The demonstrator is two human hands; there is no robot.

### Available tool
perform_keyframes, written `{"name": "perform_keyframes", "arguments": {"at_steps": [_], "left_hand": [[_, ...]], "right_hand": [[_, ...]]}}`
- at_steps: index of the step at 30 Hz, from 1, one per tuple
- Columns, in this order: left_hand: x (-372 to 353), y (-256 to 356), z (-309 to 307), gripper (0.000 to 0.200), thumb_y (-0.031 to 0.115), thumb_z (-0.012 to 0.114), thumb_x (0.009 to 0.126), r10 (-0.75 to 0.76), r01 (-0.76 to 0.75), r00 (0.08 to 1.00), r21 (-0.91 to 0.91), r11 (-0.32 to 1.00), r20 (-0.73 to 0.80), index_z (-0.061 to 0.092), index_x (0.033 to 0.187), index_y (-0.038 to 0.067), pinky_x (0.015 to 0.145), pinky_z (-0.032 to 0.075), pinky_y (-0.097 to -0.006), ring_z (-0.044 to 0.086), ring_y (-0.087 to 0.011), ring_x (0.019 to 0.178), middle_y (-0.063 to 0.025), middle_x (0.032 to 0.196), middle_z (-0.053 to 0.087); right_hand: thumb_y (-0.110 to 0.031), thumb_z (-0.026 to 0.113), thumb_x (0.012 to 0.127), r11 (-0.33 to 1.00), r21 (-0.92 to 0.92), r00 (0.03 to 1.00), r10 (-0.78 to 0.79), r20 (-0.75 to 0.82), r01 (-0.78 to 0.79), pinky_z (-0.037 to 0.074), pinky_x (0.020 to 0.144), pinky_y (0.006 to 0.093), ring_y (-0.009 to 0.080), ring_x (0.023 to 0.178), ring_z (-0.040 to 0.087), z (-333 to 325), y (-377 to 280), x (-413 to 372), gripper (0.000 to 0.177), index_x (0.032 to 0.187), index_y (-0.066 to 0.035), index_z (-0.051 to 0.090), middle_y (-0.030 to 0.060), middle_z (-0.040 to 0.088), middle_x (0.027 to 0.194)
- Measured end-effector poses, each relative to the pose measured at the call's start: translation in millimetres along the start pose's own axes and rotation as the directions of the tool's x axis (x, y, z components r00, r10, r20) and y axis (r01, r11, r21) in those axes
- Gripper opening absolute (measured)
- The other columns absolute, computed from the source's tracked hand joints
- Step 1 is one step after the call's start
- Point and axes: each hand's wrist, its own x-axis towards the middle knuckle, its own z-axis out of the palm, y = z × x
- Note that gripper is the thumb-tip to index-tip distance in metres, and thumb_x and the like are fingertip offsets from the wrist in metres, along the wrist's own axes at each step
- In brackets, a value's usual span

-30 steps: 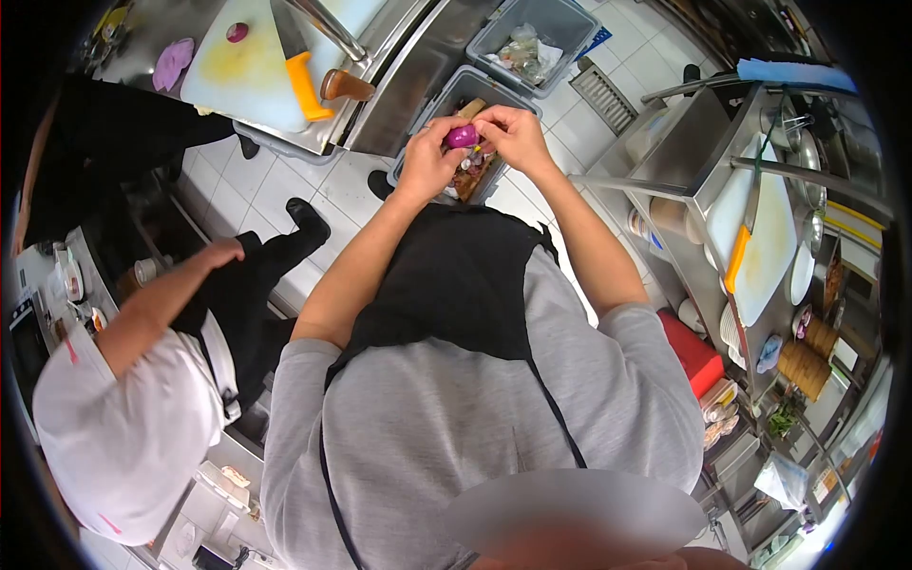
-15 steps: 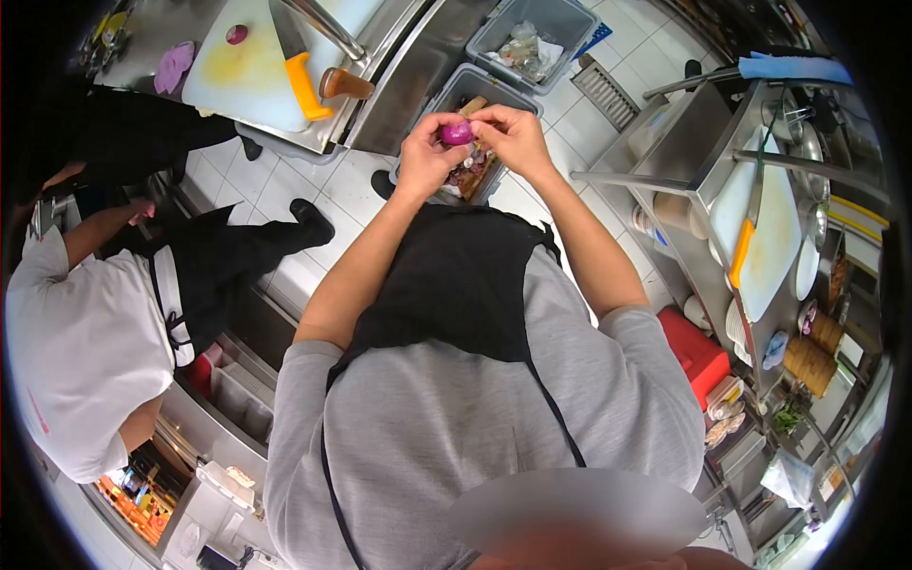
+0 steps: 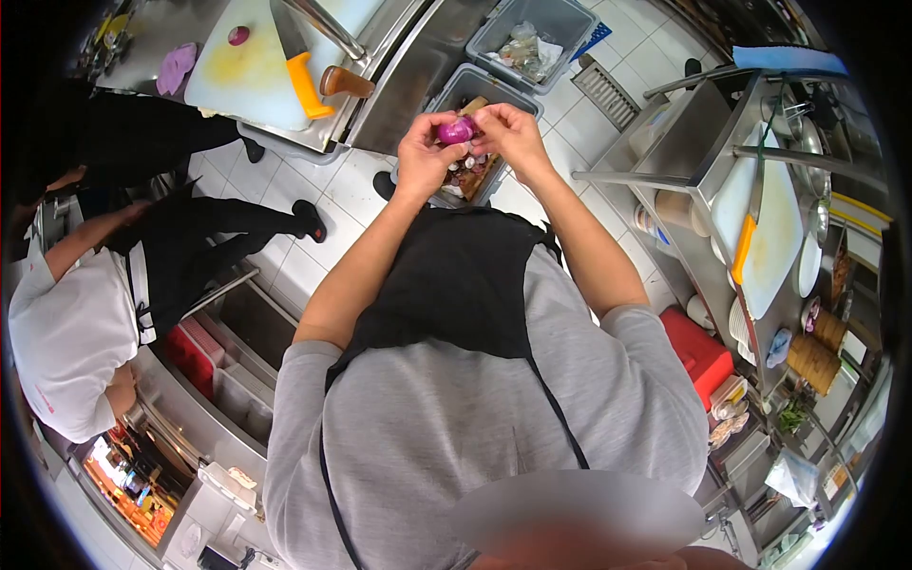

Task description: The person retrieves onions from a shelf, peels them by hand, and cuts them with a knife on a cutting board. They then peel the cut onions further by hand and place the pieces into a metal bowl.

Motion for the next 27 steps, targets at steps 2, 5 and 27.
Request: {"name": "perform_keyframes", "arguments": {"at_steps": [2,5,27], "left_hand": [[-2,3,5,0.042,-0.01,0.076,0.077,-0.006,0.007,1.0,0.045,0.999,-0.01,0.058,0.113,0.003,0.1,0.05,-0.0328,0.059,-0.0185,0.116,-0.0146,0.126,0.06],[-1,8,9,0.041,-0.007,0.078,0.078,0.024,-0.023,1.0,0.108,0.994,-0.003,0.057,0.112,0.003,0.101,0.049,-0.0326,0.059,-0.0192,0.115,-0.0145,0.124,0.06],[8,-5,-6,0.034,0.026,0.054,0.099,-0.395,0.43,0.901,-0.475,0.768,0.178,0.059,0.12,0.0,0.093,0.054,-0.0392,0.065,-0.025,0.105,-0.0142,0.114,0.067]], "right_hand": [[-0.009,0.064,0.095,0.996,-0.082,1.0,-0.026,0.0,0.026,0.057,0.059,0.0267,0.013,0.07,0.067,-1,-1,-1,0.013,0.092,0.003,0.066,0.0079,0.068,0.085],[-0.006,0.066,0.093,0.963,-0.238,0.99,-0.137,-0.028,0.126,0.057,0.059,0.0272,0.0131,0.068,0.066,-3,9,5,0.01,0.089,0.003,0.067,0.0089,0.069,0.083],[0.001,0.066,0.09,0.996,0.061,0.997,0.068,0.02,-0.069,0.06,0.064,0.0281,0.0157,0.074,0.067,-5,6,0,0.013,0.103,0.005,0.065,0.011,0.069,0.094]]}}
